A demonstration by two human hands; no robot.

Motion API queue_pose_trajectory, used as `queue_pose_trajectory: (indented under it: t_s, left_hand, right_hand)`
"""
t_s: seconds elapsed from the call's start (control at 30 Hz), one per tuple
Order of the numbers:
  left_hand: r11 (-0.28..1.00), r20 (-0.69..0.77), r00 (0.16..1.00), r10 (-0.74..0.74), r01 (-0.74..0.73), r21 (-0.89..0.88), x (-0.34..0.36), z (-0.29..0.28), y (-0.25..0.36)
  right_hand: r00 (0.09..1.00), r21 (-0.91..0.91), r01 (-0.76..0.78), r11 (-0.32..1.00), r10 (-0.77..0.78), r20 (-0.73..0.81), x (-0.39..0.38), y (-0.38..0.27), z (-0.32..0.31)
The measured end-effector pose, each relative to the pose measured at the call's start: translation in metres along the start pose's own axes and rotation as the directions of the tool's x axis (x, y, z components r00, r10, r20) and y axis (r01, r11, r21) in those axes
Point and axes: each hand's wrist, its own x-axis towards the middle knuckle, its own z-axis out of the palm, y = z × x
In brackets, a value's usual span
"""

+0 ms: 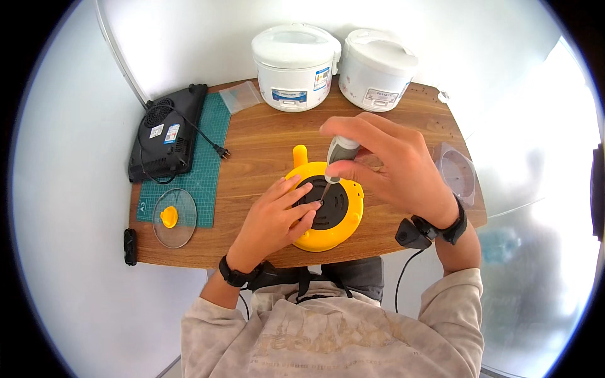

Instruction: The person uses a screwdriver to remove screws from the bottom of a yellow pot, then flips it over and places the lid on top. They then use a screwdriver to remove screws from the side of a white rice cooker, open the lid, and remove a small white plastic part.

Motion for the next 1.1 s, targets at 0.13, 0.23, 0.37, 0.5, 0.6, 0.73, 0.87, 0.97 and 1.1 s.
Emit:
queue_pose_trajectory:
  t_s: [0.13, 0.23, 0.37, 0.5, 0.6, 0.73, 0.87, 0.97, 1.1]
  left_hand:
    - [0.999, -0.009, 1.0, -0.009, 0.009, -0.031, 0.001, -0.001, 0.001]
    - [0.999, -0.011, 1.0, -0.025, 0.024, -0.043, 0.001, -0.001, 0.001]
    - [1.0, -0.027, 1.0, 0.006, -0.006, -0.017, 0.002, -0.001, 0.002]
    - [0.998, -0.042, 0.999, -0.034, 0.032, -0.053, 0.0, 0.003, 0.0]
    - [0.99, -0.037, 0.995, -0.097, 0.093, -0.103, -0.001, 0.004, 0.0]
    - [0.983, 0.0, 0.989, -0.151, 0.15, -0.108, 0.006, 0.0, 0.003]
    - [0.98, 0.048, 0.987, -0.154, 0.159, -0.118, 0.012, -0.004, 0.001]
    - [0.955, 0.028, 0.988, -0.155, 0.157, -0.251, 0.021, -0.009, 0.006]
    - [0.874, 0.247, 0.925, -0.288, 0.359, -0.326, 0.034, -0.019, 0.018]
  right_hand:
    - [1.0, -0.049, 0.008, 0.999, -0.007, 0.026, 0.0, -0.005, 0.0]
    - [1.0, -0.028, -0.009, 1.0, 0.01, 0.029, -0.002, -0.008, 0.003]
    - [0.999, 0.016, -0.017, 1.0, 0.017, -0.036, -0.007, -0.01, 0.0]
    - [0.997, 0.005, -0.067, 0.998, 0.067, 0.027, -0.011, -0.011, -0.011]
    - [1.0, -0.006, 0.009, 1.0, -0.008, 0.019, -0.01, -0.007, -0.012]
    - [0.996, -0.058, 0.085, 0.995, -0.083, 0.043, -0.008, -0.006, -0.01]
    - [0.996, 0.0, 0.074, 0.997, -0.074, 0.057, -0.002, -0.011, -0.007]
    - [0.995, -0.005, 0.092, 0.996, -0.092, 0.036, 0.0, -0.016, -0.009]
    - [0.988, -0.013, 0.151, 0.989, -0.15, 0.043, 0.0, -0.01, -0.012]
